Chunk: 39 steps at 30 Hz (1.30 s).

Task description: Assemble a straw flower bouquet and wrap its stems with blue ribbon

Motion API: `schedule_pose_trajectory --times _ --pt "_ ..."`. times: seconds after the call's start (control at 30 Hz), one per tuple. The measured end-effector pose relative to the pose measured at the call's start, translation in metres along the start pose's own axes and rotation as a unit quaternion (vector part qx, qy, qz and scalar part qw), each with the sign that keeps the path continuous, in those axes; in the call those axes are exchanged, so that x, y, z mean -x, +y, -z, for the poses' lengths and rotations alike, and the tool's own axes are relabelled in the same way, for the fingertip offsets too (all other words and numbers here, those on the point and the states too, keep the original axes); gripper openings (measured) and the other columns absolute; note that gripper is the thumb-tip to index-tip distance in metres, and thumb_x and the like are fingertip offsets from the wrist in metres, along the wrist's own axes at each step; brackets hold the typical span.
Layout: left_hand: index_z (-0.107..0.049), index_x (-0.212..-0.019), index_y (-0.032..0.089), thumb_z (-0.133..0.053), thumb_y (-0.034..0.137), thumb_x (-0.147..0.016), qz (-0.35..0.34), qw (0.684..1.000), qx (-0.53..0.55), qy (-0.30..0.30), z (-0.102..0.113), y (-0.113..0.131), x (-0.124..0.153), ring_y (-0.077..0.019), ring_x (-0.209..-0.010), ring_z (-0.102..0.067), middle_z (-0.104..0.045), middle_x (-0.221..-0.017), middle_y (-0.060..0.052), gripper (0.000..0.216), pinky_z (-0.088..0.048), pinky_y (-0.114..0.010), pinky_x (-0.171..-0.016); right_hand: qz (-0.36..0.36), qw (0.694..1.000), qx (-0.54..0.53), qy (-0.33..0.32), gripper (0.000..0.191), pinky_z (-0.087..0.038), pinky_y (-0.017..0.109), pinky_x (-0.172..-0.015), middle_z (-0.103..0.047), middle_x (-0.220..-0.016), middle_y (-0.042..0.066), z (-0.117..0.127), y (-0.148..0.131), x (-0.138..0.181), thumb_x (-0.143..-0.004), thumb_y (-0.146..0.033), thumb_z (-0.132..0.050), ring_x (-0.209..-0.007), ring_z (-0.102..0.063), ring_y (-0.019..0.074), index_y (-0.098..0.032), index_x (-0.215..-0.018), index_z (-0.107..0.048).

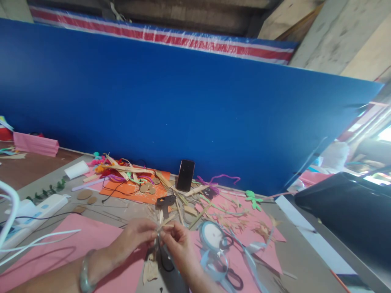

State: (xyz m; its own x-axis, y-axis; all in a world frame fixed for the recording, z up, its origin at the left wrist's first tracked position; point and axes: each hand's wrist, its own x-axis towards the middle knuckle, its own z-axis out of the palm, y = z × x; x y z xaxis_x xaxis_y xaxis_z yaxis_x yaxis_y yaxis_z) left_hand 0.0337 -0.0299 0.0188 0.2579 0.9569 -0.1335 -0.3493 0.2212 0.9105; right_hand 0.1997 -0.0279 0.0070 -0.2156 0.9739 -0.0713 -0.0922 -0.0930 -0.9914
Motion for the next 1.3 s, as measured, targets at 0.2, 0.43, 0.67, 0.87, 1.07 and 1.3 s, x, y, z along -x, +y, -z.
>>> schedule_pose_trajectory --times 0.2,0.43,0.67,0.87,1.07,1.3 --pt "-0.076 -0.073 0.010 -0.083 0.038 -0.062 -0.013 1.000 -0.025 0.003 0.005 -0.007 -0.002 -0.0108 -0.051 -0.051 -0.061 -0.056 -0.004 0.031 -0.041 -0.023 -0.052 0.009 1.000 -0.015 -0.010 0.031 -0.043 0.023 -0.058 -0.062 -0.060 -0.003 -0.002 -0.002 0.001 -0.070 -0.046 -0.080 -0.056 -0.055 0.0118 -0.018 -0.075 -0.068" --pt "-0.074 -0.068 0.011 -0.082 0.040 -0.064 -0.076 0.992 -0.095 0.038 0.010 -0.017 -0.003 -0.0120 -0.051 -0.052 -0.061 -0.054 -0.003 0.030 -0.040 -0.023 -0.051 0.061 0.998 0.008 0.013 0.029 -0.046 0.026 -0.067 -0.066 -0.070 0.002 -0.003 -0.001 -0.001 -0.067 -0.041 -0.083 -0.069 -0.060 0.0165 -0.017 -0.073 -0.068" --pt "-0.076 -0.070 0.012 -0.081 0.042 -0.065 -0.081 0.991 -0.103 0.021 0.009 -0.019 -0.002 -0.0122 -0.052 -0.052 -0.062 -0.056 -0.003 0.031 -0.041 -0.023 -0.052 0.020 0.997 -0.070 0.025 0.037 -0.042 0.023 -0.052 -0.060 -0.059 -0.004 -0.010 -0.001 0.002 -0.065 -0.046 -0.084 -0.053 -0.053 0.0120 -0.020 -0.074 -0.058" --pt "-0.075 -0.071 0.011 -0.081 0.034 -0.063 -0.006 1.000 -0.010 -0.010 0.007 -0.018 -0.002 -0.0120 -0.048 -0.053 -0.060 -0.052 -0.002 0.025 -0.043 -0.024 -0.050 0.031 0.995 -0.094 0.009 0.032 -0.047 0.025 -0.061 -0.064 -0.067 -0.002 -0.010 -0.004 0.004 -0.068 -0.041 -0.083 -0.060 -0.059 0.0136 -0.020 -0.075 -0.060" --pt "-0.072 -0.072 0.010 -0.076 0.028 -0.068 0.050 0.992 0.099 -0.054 0.006 -0.022 -0.001 -0.0126 -0.050 -0.056 -0.060 -0.055 -0.003 0.019 -0.045 -0.025 -0.053 0.036 0.998 -0.059 0.011 0.032 -0.047 0.027 -0.064 -0.065 -0.068 0.000 -0.003 0.000 -0.002 -0.067 -0.044 -0.083 -0.064 -0.060 0.0153 -0.018 -0.072 -0.065" --pt "-0.070 -0.069 0.009 -0.083 0.029 -0.064 0.063 0.992 0.097 -0.046 0.007 -0.022 -0.003 -0.0096 -0.046 -0.054 -0.060 -0.052 -0.002 0.024 -0.042 -0.021 -0.049 0.028 0.998 -0.063 0.006 0.028 -0.048 0.028 -0.066 -0.067 -0.070 0.001 -0.004 0.000 0.001 -0.069 -0.041 -0.082 -0.066 -0.061 0.0162 -0.017 -0.073 -0.067"
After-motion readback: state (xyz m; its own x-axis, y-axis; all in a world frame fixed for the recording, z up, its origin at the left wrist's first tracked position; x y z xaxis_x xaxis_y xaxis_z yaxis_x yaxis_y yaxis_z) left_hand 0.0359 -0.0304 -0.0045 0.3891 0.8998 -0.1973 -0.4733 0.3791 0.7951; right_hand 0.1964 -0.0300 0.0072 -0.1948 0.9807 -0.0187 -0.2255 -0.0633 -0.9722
